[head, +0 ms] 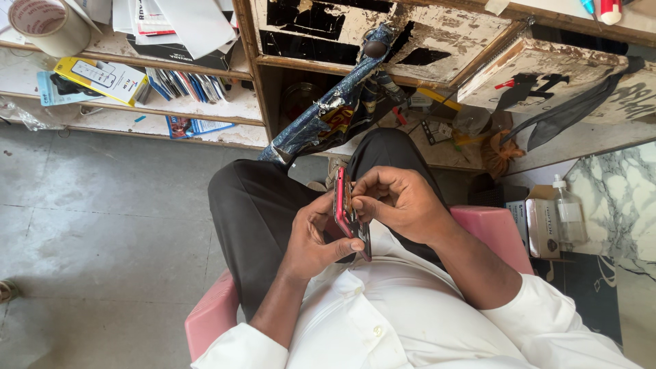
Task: The person holds a disassembled smartphone and manipulates internal components, including the battery and circuit board. They repeatedly open and close the device, adjust parts with their fingers, and place the phone on a workbench.
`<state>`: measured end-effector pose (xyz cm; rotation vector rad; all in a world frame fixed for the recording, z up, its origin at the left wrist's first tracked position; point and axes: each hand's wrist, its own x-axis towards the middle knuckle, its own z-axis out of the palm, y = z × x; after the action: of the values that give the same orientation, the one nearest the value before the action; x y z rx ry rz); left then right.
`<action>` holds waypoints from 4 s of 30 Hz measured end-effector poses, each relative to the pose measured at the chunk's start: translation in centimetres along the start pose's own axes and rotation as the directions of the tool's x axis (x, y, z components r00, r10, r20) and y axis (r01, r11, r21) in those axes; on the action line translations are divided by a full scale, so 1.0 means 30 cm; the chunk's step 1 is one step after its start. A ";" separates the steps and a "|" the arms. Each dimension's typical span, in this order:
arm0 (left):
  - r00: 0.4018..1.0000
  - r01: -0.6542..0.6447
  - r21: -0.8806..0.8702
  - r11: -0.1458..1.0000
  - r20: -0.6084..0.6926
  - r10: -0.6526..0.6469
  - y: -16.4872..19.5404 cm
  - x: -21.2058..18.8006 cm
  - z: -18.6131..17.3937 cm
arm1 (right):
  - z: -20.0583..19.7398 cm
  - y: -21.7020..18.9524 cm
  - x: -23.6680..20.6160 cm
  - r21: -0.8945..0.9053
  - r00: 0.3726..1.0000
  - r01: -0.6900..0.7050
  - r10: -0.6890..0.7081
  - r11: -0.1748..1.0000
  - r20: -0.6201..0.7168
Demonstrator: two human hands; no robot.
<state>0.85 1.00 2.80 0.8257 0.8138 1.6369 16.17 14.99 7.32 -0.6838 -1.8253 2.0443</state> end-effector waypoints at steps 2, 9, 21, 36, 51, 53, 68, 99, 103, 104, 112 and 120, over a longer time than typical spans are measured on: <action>1.000 0.004 0.003 1.000 0.018 -0.004 -0.004 -0.005 -0.003 | -0.003 -0.002 -0.002 -0.008 1.000 -0.010 0.011 1.000 0.024; 1.000 -0.021 -0.026 0.999 0.011 0.021 -0.036 -0.005 -0.018 | 0.016 -0.018 0.001 -0.022 1.000 -0.013 0.013 1.000 0.000; 0.999 -0.041 -0.213 0.976 -0.012 0.039 -0.029 0.004 -0.011 | 0.057 -0.078 -0.034 -0.132 0.977 0.206 -0.211 0.970 -0.022; 0.997 -0.075 -0.176 0.982 0.006 0.077 -0.014 0.014 -0.001 | 0.076 -0.143 -0.033 -0.369 0.966 0.259 -0.237 0.893 0.103; 0.998 -0.058 -0.065 0.996 -0.007 0.058 -0.021 0.015 -0.014 | 0.042 -0.096 -0.033 -0.204 0.998 -0.017 0.028 0.979 0.051; 0.997 -0.072 -0.009 0.997 0.005 0.072 -0.022 0.011 -0.023 | 0.034 -0.088 -0.029 -0.152 0.994 -0.045 0.059 0.987 0.093; 1.000 -0.024 -0.190 0.981 -0.025 0.019 -0.036 0.012 -0.020 | 0.021 -0.068 -0.040 -0.089 0.990 0.019 -0.006 0.996 0.138; 0.977 -0.197 -0.308 0.931 -0.140 0.160 0.055 0.027 -0.022 | 0.008 -0.074 -0.054 0.036 0.966 0.243 -0.246 0.969 0.080; 0.974 -0.208 -0.327 0.922 -0.158 0.164 0.058 0.029 -0.029 | -0.011 -0.052 -0.058 0.102 0.964 0.248 -0.256 0.963 0.074; 0.974 -0.207 -0.333 0.920 -0.161 0.161 0.058 0.029 -0.032 | -0.014 -0.048 -0.057 0.146 0.964 0.241 -0.254 0.959 0.076; 0.968 -0.222 -0.337 0.915 -0.187 0.166 0.042 0.031 -0.033 | 0.018 -0.093 -0.040 -0.290 0.967 0.245 -0.213 0.925 0.138; 0.970 -0.205 -0.330 0.922 -0.192 0.147 0.031 0.025 -0.028 | 0.090 -0.141 -0.028 -0.465 0.946 0.317 -0.245 0.826 0.211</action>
<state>-0.46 1.49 3.22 0.5289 0.5464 1.9597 15.06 12.85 11.81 -0.3538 -2.4053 1.4712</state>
